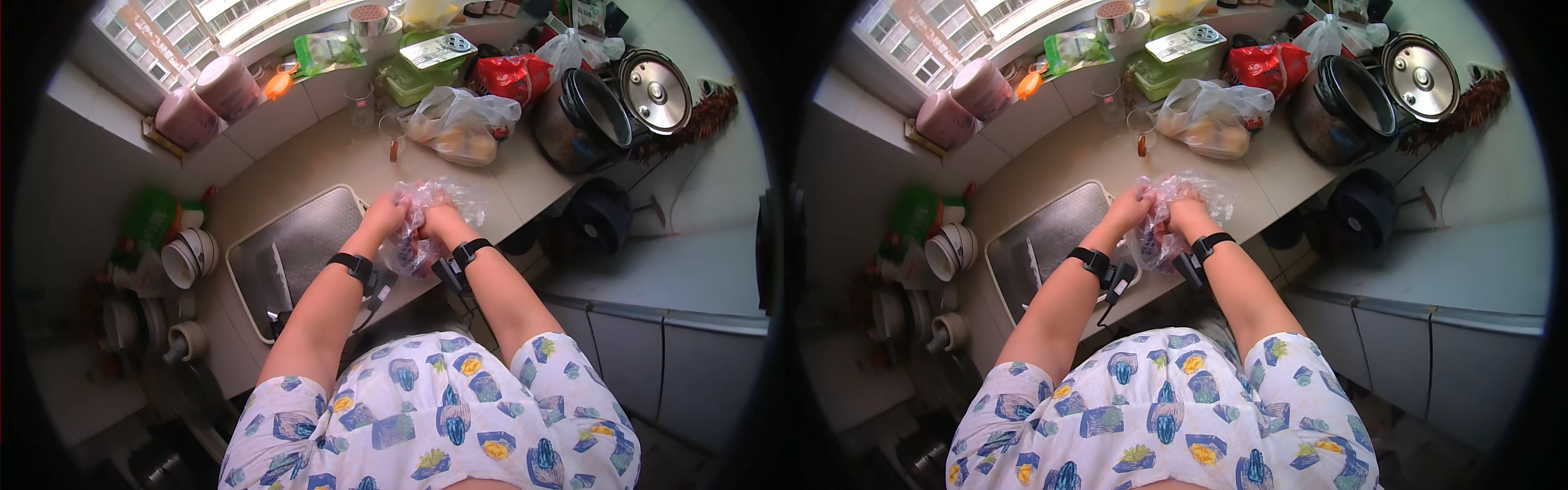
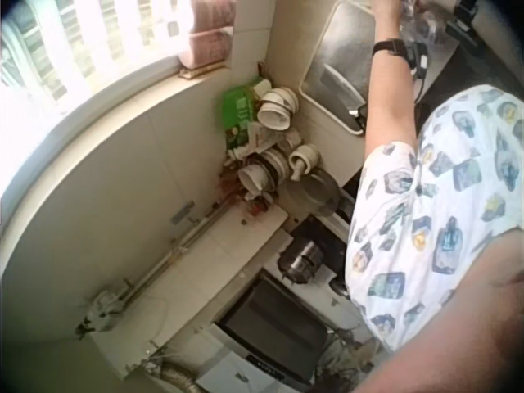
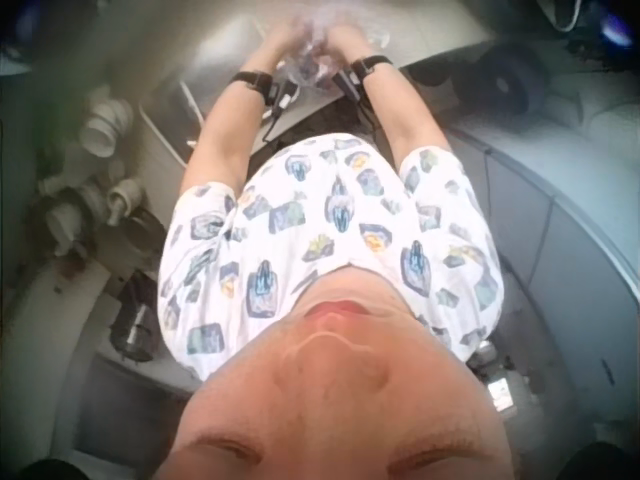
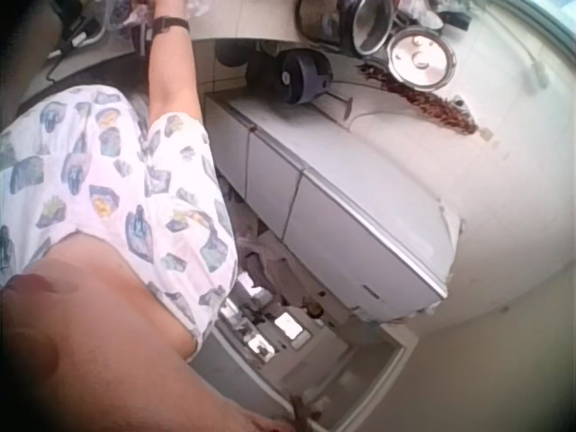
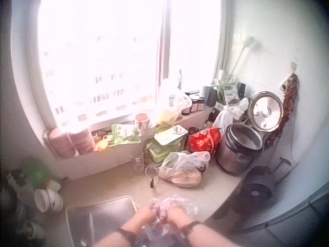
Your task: The person takes a bag of meat from the refrigerator, places it on the counter, and then washes a tray and a knife in the sink with water and a cloth. They then clean the sink area with a spray bottle and cloth before taking the meat out of the bag and washing it under the faucet.
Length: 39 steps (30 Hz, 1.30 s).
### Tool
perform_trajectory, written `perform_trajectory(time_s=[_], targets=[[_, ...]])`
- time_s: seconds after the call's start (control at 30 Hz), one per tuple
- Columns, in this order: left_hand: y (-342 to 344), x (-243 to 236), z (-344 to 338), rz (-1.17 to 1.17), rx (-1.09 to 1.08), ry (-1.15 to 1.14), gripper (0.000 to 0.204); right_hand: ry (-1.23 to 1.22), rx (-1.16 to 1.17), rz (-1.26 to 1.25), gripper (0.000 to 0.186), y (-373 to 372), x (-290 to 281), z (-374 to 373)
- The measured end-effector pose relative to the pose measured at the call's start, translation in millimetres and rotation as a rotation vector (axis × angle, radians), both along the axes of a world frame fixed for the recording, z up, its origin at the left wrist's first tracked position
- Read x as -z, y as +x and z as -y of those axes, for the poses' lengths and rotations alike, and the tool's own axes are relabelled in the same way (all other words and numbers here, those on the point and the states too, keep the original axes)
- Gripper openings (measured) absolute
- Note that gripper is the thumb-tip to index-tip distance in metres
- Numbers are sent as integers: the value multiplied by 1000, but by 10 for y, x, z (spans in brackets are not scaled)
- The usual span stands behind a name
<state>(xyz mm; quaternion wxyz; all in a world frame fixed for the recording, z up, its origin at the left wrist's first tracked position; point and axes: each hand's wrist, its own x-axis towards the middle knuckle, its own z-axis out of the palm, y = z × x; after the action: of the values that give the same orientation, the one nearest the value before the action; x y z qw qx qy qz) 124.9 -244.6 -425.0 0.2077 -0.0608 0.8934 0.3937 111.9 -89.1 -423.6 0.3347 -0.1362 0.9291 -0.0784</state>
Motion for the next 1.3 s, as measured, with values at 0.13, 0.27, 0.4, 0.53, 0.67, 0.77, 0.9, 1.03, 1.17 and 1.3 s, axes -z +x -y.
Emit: perform_trajectory(time_s=[0.13, 0.27, 0.4, 0.53, 0.67, 0.77, 0.9, 1.03, 1.17, 1.3], targets=[[-60, 119, -53, -116, -32, -33, 32, -346, 152, -331, 66, 101, 143, -241], [70, -39, -194, 179, -506, 777, 26, -567, 329, -574, 69, 438, 153, -368], [152, -89, -347, 333, -607, 1180, 24, -596, 284, -630, 64, 662, 44, -585], [202, -417, -505, 399, -484, 1178, 27, -948, 475, -585, 59, 848, -263, -835], [-22, -491, -460, 231, -284, 959, 35, -1206, 573, -625, 56, 983, -482, -909], [-31, -577, -371, 125, -277, 829, 38, -1244, 517, -667, 56, 996, -612, -946], [231, -707, -223, 388, -67, 1018, 59, -1872, 962, -68, 53, 998, -651, -1000], [552, -334, -118, 836, 4, 1618, 65, -2089, 995, -19, 51, 1081, -916, -844], [535, -300, -622, 525, -232, 1475, 43, -2056, 1028, 34, 50, 1051, -883, -909], [418, -189, -567, 405, -384, 1363, 32, -2085, 1319, -147, 35, 1080, -814, -893]])
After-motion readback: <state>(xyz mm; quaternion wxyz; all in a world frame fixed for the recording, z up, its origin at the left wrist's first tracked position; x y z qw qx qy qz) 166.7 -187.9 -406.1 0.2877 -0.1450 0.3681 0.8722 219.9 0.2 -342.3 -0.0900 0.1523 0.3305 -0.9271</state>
